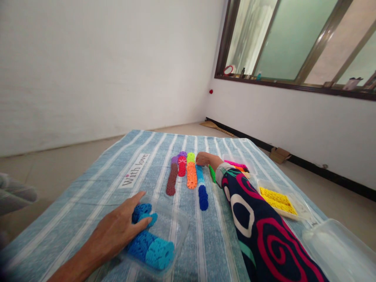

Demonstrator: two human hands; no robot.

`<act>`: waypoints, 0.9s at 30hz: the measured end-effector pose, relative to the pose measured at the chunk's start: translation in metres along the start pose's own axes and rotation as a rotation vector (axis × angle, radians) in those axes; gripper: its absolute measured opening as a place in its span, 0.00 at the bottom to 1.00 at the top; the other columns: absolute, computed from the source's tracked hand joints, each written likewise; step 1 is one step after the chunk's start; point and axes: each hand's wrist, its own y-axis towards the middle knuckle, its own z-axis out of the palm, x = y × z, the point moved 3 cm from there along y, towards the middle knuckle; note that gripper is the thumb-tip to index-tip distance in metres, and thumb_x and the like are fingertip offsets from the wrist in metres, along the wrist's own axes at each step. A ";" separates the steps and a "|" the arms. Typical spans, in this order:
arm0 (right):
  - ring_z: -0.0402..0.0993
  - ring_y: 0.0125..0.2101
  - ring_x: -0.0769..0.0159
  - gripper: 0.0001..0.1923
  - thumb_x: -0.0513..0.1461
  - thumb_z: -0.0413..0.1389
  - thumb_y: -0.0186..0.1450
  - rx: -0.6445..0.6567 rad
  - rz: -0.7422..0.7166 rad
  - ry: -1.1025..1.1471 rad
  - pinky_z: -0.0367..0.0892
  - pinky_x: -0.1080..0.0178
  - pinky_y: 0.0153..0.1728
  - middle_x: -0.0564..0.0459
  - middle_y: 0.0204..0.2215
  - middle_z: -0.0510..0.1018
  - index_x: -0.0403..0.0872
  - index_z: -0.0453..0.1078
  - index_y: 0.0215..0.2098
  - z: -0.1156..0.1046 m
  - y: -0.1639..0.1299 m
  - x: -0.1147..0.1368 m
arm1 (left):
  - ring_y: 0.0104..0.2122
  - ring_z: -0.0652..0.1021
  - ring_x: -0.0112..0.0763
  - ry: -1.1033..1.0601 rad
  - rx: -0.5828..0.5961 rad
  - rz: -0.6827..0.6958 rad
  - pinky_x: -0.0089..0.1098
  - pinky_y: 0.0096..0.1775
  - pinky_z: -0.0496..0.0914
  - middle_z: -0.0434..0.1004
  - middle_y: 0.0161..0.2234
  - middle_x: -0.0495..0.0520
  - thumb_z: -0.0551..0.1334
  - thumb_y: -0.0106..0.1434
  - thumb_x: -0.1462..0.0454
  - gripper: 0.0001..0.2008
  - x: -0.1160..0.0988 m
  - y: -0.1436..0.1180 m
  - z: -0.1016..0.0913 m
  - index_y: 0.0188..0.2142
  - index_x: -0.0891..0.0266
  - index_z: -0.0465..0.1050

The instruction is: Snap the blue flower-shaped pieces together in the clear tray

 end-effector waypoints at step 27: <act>0.71 0.20 0.71 0.12 0.27 0.66 0.47 -0.009 0.127 0.419 0.70 0.69 0.27 0.61 0.15 0.72 0.43 0.71 0.28 0.000 -0.017 -0.017 | 0.56 0.73 0.47 -0.008 0.005 0.007 0.42 0.55 0.67 0.67 0.61 0.62 0.57 0.58 0.53 0.36 -0.001 0.000 -0.001 0.63 0.64 0.56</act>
